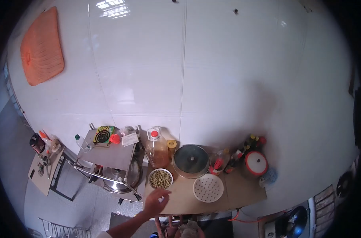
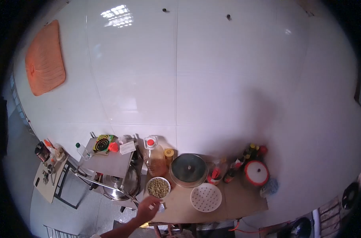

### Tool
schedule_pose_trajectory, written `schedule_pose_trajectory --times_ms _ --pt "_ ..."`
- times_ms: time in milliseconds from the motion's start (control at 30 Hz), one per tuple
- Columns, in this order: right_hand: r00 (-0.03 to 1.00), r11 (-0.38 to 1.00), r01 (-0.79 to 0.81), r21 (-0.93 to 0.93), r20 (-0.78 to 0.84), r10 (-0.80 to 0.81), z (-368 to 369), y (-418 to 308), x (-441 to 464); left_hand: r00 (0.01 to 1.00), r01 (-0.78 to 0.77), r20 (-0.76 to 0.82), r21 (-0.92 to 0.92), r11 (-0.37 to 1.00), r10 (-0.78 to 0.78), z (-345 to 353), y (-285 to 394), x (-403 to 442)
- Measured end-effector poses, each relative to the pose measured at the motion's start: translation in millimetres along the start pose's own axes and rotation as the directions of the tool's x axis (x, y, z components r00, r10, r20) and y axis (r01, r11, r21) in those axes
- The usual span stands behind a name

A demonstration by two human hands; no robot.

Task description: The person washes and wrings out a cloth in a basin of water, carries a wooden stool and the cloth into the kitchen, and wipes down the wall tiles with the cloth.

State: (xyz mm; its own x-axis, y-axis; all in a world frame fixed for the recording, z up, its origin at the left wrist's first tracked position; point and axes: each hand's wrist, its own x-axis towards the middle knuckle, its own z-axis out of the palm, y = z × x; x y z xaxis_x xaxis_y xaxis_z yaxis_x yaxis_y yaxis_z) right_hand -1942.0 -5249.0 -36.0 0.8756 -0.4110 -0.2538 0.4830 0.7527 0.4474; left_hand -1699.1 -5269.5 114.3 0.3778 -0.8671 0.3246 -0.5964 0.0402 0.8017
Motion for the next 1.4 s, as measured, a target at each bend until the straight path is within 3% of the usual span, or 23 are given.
schedule_pose_trajectory --times_ms 67,100,133,167,200,267,300,333,367,467,500,567,667,700,733,767,800,833,933,1100,1233,1300,1400 --pt "0.997 0.998 0.060 0.001 -0.048 -0.060 38.9 -0.9 8.4 0.991 -0.135 0.029 0.064 0.989 0.134 19.1 15.8 -11.8" --pt "0.880 0.933 -0.175 -0.314 0.375 0.291 85.6 12.8 8.9 0.992 -0.086 0.096 0.041 0.995 0.081 28.3 23.9 -22.6" --pt "0.879 0.930 -0.176 -0.323 0.374 0.296 106.4 19.4 14.6 0.986 -0.036 0.165 0.020 0.999 0.032 36.4 31.8 -34.4" --pt "1.000 0.916 0.004 -0.400 0.003 -0.003 121.8 28.0 20.8 0.987 -0.040 0.157 0.016 0.999 0.037 44.0 37.8 -46.1" --pt "0.880 0.837 0.134 -0.531 -0.325 -0.347 133.3 35.1 25.5 0.992 0.012 0.128 -0.091 0.996 -0.001 49.0 46.2 -54.4" --pt "0.922 0.750 0.071 -0.658 -0.243 -0.301 143.6 44.4 29.5 0.996 0.054 0.087 -0.203 0.978 -0.037 42.4 57.6 -51.6" --pt "0.955 0.649 0.022 -0.760 -0.176 -0.239 146.5 48.5 30.6 0.924 0.381 0.176 -0.474 0.794 -0.339 26.4 62.4 -46.0" --pt "0.979 0.531 -0.013 -0.848 -0.118 -0.165 151.4 50.3 32.2 0.759 0.617 0.344 -0.653 0.440 -0.553 12.8 69.4 -40.5" --pt "0.981 -0.212 0.164 -0.963 0.181 -0.064 164.6 53.6 27.7 0.782 0.512 0.224 -0.763 0.395 -0.581 -0.6 87.5 -37.4" --pt "0.992 -0.309 -0.120 -0.943 -0.106 -0.061 205.7 58.2 43.1 0.818 0.448 0.196 -0.806 0.387 -0.541 -9.2 39.0 -46.3" --pt "0.993 -0.311 -0.118 -0.943 -0.105 -0.058 225.7 57.9 49.7 0.830 0.474 0.235 -0.773 0.421 -0.505 -8.8 12.0 -50.3" --pt "0.992 -0.599 0.017 -0.801 -0.061 0.109 276.6 52.6 63.0 0.800 0.425 0.174 -0.839 0.338 -0.575 -34.2 54.5 -30.8" --pt "0.875 -0.653 0.463 -0.599 0.426 0.230 322.6 16.9 110.2 0.756 0.285 0.012 -0.906 0.312 -0.655 -44.1 55.9 -11.3" --pt "0.746 -0.766 0.571 -0.295 0.576 0.334 350.9 6.9 125.2 0.765 0.241 -0.032 -0.912 0.332 -0.644 -51.6 57.5 -4.2" --pt "0.819 -0.723 0.485 -0.491 0.545 0.180 386.1 9.3 131.4 0.772 0.197 -0.076 -0.915 0.352 -0.631 -59.4 58.7 3.1" --pt "0.809 -0.846 0.334 -0.416 0.587 0.031 418.3 10.4 137.9 0.773 0.189 -0.107 -0.902 0.389 -0.625 -63.7 53.1 7.6" --pt "0.612 -0.881 0.454 -0.135 0.766 0.198 447.6 3.1 152.6 0.768 0.199 -0.095 -0.905 0.377 -0.633 -68.9 51.2 12.2" --pt "0.590 -0.937 0.342 -0.075 0.793 0.152 479.2 -1.1 162.1 0.781 0.175 -0.131 -0.893 0.414 -0.611 -74.6 50.6 17.8" --pt "0.414 -0.918 0.185 0.350 0.819 0.396 564.9 -13.9 186.8 0.798 0.117 -0.187 -0.885 0.451 -0.573 -89.5 58.9 35.1" --pt "0.422 -0.764 -0.074 0.641 0.714 0.558 666.4 21.1 198.9 0.778 0.031 -0.310 -0.849 0.527 -0.546 -97.9 64.6 53.0" --pt "0.350 -0.637 -0.141 0.757 0.641 0.684 734.2 32.8 222.8 0.770 0.071 -0.379 -0.747 0.660 -0.512 -94.1 55.2 65.9" --pt "0.159 -0.615 -0.230 0.754 0.653 0.741 769.0 40.6 234.9 0.742 0.037 -0.402 -0.775 0.631 -0.536 -96.3 62.5 90.6" --pt "0.072 -0.584 -0.302 0.753 0.629 0.774 808.8 45.3 248.5 0.726 0.053 -0.482 -0.672 0.738 -0.491 -98.2 75.9 128.8"
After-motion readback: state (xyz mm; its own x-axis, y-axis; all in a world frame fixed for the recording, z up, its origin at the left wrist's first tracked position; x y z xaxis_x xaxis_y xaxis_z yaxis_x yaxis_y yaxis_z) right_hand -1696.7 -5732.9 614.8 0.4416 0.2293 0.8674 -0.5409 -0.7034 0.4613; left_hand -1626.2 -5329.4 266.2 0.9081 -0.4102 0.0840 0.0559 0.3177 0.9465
